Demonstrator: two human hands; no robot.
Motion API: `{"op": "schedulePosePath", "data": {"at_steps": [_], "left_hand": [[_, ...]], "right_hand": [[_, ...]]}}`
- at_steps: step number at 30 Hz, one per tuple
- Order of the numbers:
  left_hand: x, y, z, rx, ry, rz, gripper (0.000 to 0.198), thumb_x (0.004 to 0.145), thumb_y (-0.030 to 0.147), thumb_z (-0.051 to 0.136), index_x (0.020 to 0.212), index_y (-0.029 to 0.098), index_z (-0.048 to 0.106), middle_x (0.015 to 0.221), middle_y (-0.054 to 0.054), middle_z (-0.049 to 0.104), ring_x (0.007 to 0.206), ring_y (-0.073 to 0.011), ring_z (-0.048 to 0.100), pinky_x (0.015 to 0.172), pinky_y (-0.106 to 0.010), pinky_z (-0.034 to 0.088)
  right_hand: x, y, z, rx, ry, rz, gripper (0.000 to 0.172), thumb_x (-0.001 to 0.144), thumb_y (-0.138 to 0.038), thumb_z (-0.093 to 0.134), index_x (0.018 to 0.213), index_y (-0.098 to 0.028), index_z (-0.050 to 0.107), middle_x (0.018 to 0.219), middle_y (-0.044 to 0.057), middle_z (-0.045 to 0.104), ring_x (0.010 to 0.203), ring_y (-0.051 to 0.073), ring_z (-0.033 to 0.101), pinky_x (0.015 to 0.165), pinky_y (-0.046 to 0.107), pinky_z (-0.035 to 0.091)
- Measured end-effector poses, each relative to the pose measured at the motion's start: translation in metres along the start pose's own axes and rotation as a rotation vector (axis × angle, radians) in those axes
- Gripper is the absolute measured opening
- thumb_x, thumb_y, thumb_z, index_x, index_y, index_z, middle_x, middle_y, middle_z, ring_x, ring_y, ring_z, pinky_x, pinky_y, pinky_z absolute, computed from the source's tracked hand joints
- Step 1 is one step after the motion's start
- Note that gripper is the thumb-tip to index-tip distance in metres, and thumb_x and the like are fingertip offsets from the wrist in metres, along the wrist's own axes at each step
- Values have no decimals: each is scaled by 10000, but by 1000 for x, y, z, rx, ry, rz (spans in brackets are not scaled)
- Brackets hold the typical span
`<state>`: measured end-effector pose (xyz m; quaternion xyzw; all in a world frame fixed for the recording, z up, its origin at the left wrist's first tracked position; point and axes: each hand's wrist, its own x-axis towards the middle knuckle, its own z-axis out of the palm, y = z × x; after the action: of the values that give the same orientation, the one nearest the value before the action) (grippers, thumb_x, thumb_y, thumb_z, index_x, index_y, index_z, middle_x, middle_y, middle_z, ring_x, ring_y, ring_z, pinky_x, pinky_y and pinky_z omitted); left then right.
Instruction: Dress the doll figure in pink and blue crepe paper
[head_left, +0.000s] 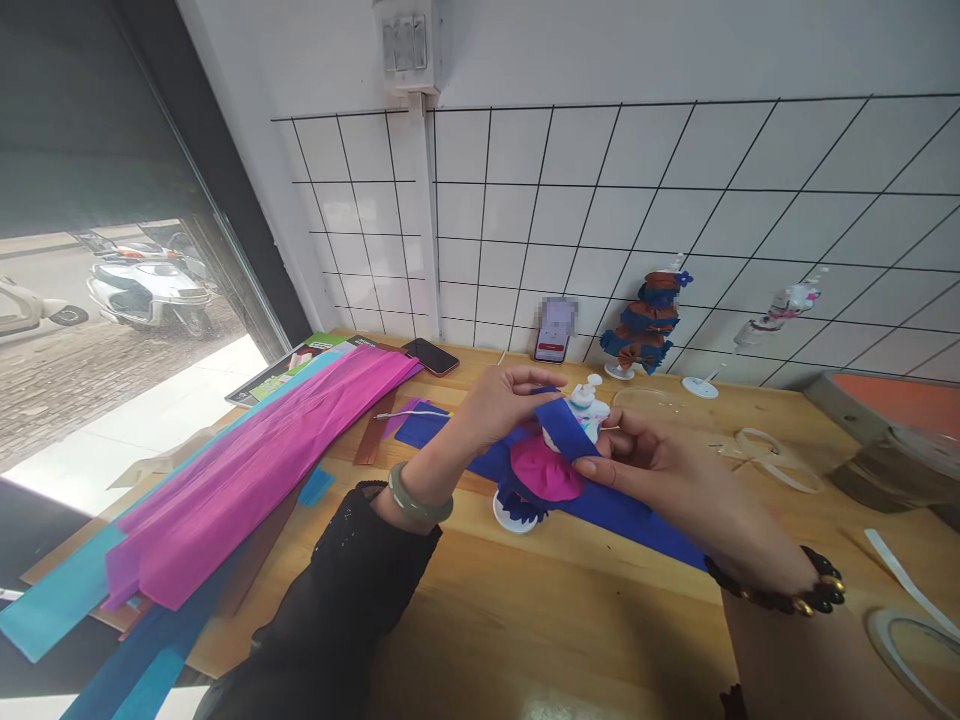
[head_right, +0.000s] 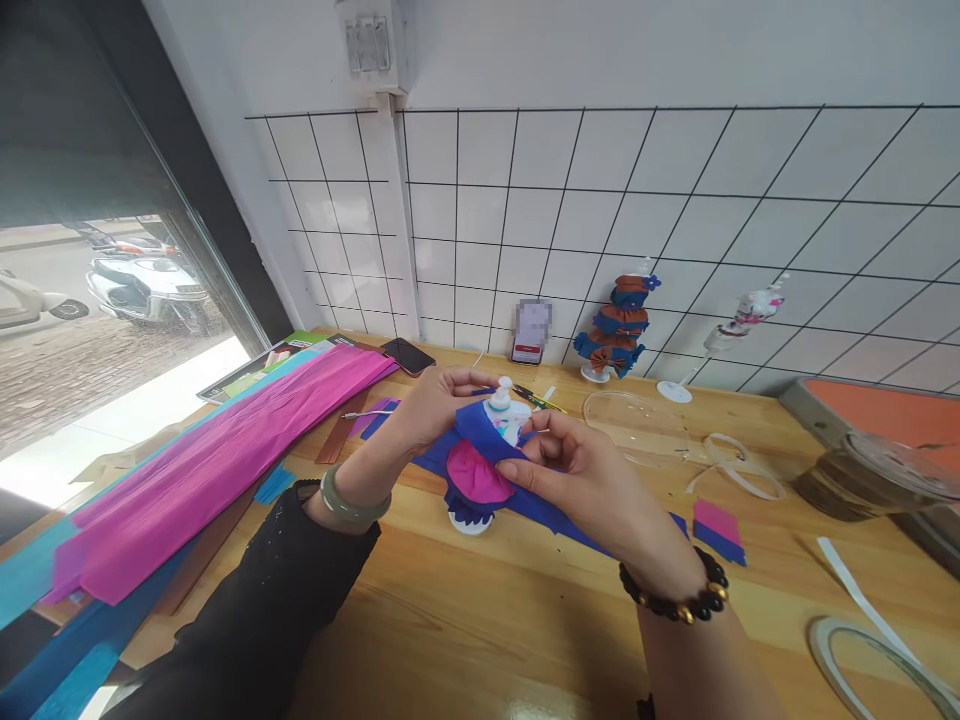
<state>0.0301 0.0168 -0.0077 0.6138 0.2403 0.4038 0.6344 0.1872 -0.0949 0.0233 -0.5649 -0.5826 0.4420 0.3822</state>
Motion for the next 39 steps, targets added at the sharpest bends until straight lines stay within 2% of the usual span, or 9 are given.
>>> {"op": "schedulePosePath", "data": {"at_steps": [9, 14, 19, 22, 25, 29, 33, 35, 39], "left_hand": [[-4, 5, -12, 190, -114, -51, 281, 651, 231, 721, 929, 198, 736, 855, -70, 744, 808, -212, 696, 734, -339, 551], [-8, 13, -7, 209, -180, -45, 280, 676, 234, 695, 950, 193, 740, 912, -84, 743, 818, -216, 697, 686, -299, 547], [-9, 15, -5, 221, -222, -42, 255, 698, 237, 672, 941, 198, 739, 958, -74, 737, 852, -209, 689, 699, -286, 542], [-9, 13, -6, 218, -240, -34, 255, 713, 253, 666, 951, 194, 735, 952, -68, 736, 852, -201, 688, 739, -295, 538], [-8, 12, -6, 190, -259, -35, 279, 714, 267, 674, 983, 215, 729, 941, -58, 737, 853, -196, 688, 757, -294, 533], [-6, 9, -6, 145, -267, -92, 353, 727, 290, 676, 1075, 232, 696, 915, -55, 736, 856, -193, 686, 789, -311, 527], [-4, 7, -6, 117, -312, -143, 430, 731, 281, 673, 1148, 178, 655, 938, -73, 727, 890, -204, 677, 872, -360, 505], [-3, 7, -6, 108, -324, -145, 453, 723, 279, 679, 1159, 163, 646, 957, -78, 722, 910, -210, 672, 894, -365, 495], [-2, 7, -6, 109, -316, -154, 451, 715, 276, 682, 1147, 153, 649, 1005, -88, 712, 944, -220, 664, 897, -368, 495]], "right_hand": [[1, 7, 2, -26, 3, -14, 451, 666, -597, 709, 885, -248, 525, 684, -19, 540, 581, 125, 485, 495, 244, 406], [3, 8, 4, 32, 25, -20, 399, 664, -515, 748, 804, -240, 495, 643, -49, 491, 553, 99, 450, 483, 223, 371], [4, 5, 5, 53, 29, -9, 379, 676, -462, 754, 805, -229, 484, 670, -44, 508, 585, 95, 465, 507, 216, 378], [5, 5, 5, 70, 18, 3, 391, 675, -458, 753, 860, -237, 490, 661, -48, 517, 579, 103, 474, 507, 223, 383], [6, 5, 5, 89, 3, -8, 440, 701, -447, 735, 1002, -256, 478, 670, -46, 544, 600, 121, 496, 524, 234, 393], [6, 7, 5, 73, -28, -59, 468, 738, -452, 701, 1112, -279, 481, 674, -45, 535, 600, 130, 491, 525, 242, 393], [6, 11, 4, 12, -25, -136, 291, 732, -474, 699, 794, -240, 538, 608, -55, 420, 514, 94, 389, 453, 224, 336], [7, 12, 4, -36, -14, -159, 349, 742, -476, 689, 655, -218, 470, 589, -56, 373, 495, 80, 338, 426, 216, 291], [7, 12, 2, -78, -43, -163, 400, 765, -492, 656, 604, -209, 424, 598, -39, 387, 513, 83, 335, 426, 219, 269]]}}
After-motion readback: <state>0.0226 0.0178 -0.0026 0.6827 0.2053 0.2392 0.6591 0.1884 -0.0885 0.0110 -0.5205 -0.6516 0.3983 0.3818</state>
